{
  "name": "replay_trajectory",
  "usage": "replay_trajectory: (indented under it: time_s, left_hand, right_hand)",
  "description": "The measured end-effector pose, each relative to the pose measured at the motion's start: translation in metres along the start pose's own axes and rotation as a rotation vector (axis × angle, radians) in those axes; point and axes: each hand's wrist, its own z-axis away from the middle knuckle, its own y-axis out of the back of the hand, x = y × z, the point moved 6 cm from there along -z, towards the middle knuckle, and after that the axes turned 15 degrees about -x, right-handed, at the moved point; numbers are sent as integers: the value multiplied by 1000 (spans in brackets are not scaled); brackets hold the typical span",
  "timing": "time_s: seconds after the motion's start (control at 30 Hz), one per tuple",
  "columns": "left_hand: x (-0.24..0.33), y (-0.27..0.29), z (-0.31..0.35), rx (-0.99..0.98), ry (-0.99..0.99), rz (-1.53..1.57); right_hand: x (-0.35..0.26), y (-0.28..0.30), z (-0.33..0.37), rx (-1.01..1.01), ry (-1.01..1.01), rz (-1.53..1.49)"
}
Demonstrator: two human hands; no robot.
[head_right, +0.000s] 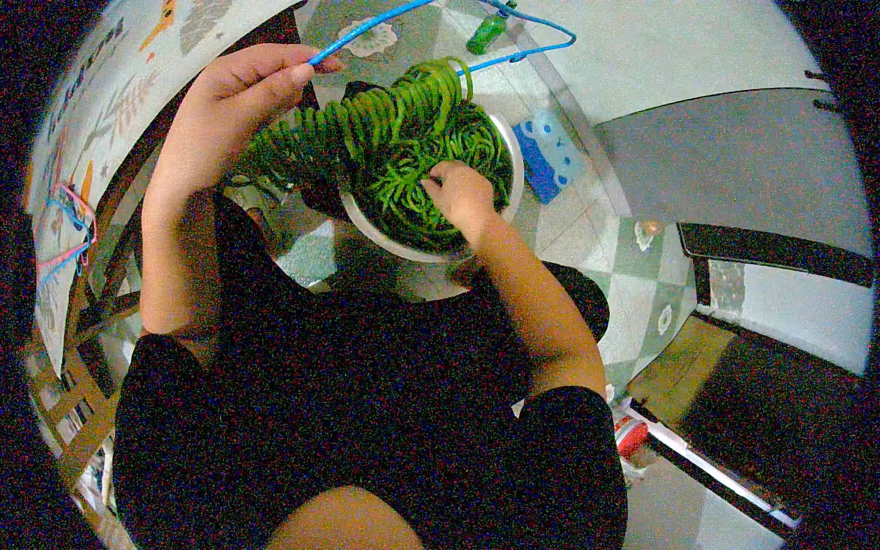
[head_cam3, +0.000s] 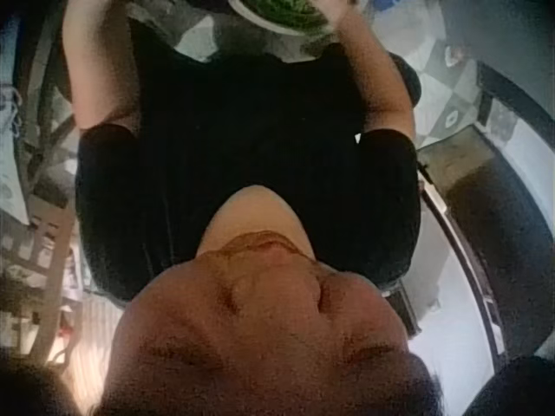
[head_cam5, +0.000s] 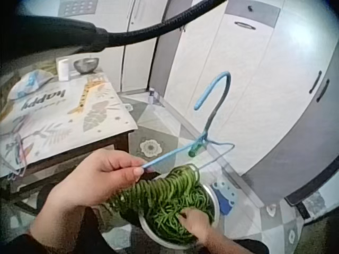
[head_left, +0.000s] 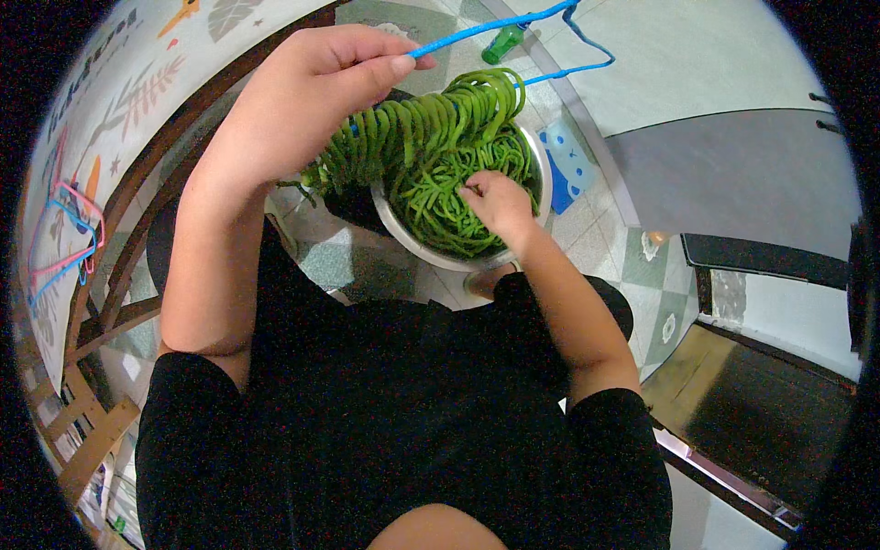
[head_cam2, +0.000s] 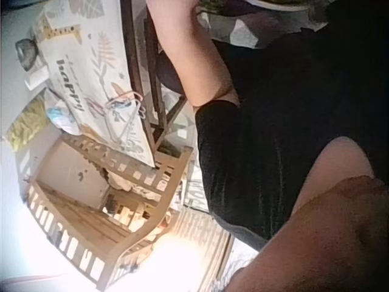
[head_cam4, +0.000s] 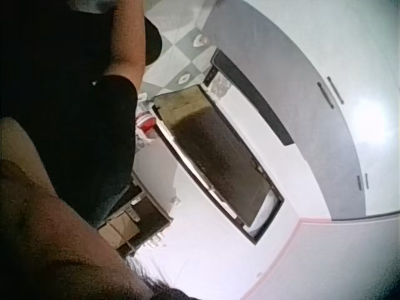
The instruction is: The person sits on the floor and hangs long green beans onto a blue plastic hanger. They pick individual beans from a white bowl and loop them over the hanger's arms. The person occasionally lifts the hanger to adjust the beans or move it to a different location.
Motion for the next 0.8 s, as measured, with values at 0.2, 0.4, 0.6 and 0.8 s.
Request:
replay_trajectory:
  time_s: [0.2, 0.4, 0.6, 0.8]
  left_hand:
    - [3, 3, 1, -36, 22, 11]
    - [-4, 8, 5, -1, 52, 46]
    - [2, 5, 4, -14, 15, 0]
    - [3, 2, 4, 15, 1, -5]
  right_hand:
    - [4, -1, -6, 36, -4, -12]
    - [16, 63, 44, -105, 80, -299]
    - [16, 133, 110, 48, 96, -943]
    - [4, 162, 104, 323, 346, -1208]
